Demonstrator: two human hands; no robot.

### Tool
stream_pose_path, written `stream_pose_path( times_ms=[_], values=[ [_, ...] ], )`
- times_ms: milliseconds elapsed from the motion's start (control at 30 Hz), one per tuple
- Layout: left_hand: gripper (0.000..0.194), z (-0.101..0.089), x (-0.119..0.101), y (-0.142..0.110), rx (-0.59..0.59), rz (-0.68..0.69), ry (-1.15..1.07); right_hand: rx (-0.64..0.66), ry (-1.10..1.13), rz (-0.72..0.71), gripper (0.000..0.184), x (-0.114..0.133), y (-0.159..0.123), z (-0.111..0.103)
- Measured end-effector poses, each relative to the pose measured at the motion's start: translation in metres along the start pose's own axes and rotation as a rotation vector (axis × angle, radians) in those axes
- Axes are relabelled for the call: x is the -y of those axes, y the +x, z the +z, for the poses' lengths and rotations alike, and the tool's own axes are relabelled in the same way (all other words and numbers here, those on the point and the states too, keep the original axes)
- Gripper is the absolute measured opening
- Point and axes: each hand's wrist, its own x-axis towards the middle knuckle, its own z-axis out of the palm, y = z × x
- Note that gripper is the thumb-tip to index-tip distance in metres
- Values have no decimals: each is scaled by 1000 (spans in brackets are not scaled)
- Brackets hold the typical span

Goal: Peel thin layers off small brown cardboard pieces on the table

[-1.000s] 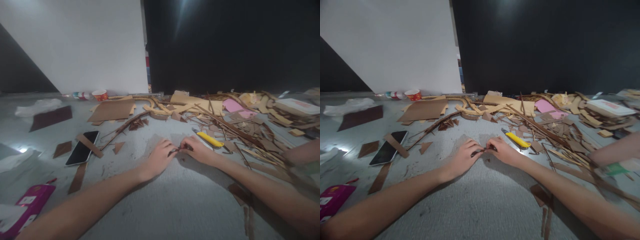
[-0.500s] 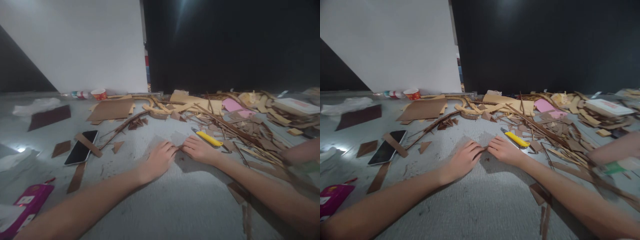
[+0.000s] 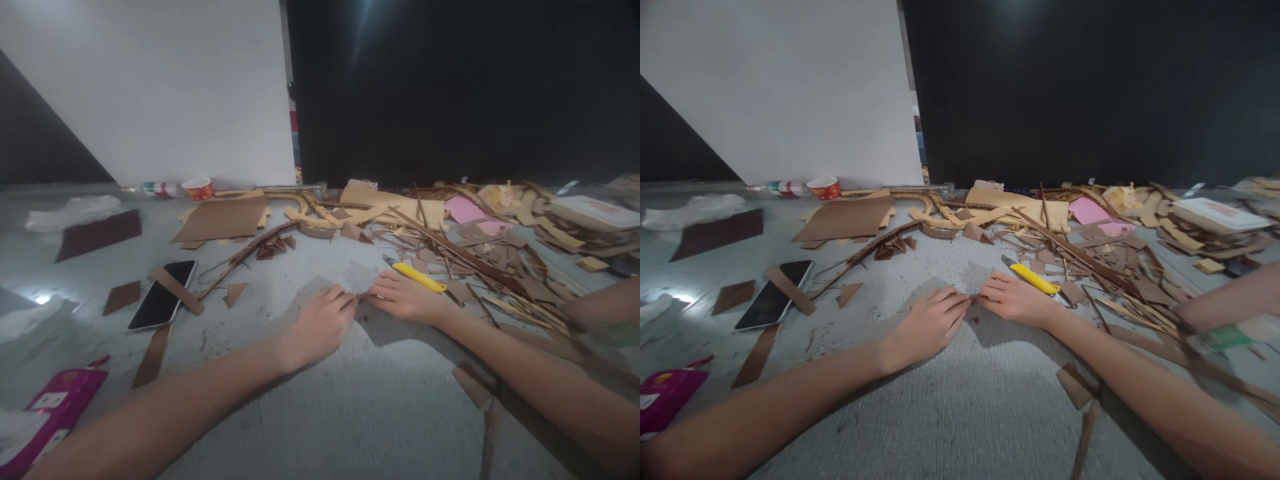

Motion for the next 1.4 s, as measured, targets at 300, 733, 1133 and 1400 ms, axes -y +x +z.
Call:
stream_pose_path(
  times_ms=[300,733,1133,1400],
  values=[
    [36,-9,-13,1,51,-45,50,-9,109,-9,23,0,1,-2],
    [38,-13,-15,3,122,61,97,-87,437,250,22,-1,3,7],
    [43,-14,-13,6,160,35,15,8,756,746,31,4,14,8],
    [37,-16,-13,7,163,55,30,50,802,986,32,13,22,7]
  ],
)
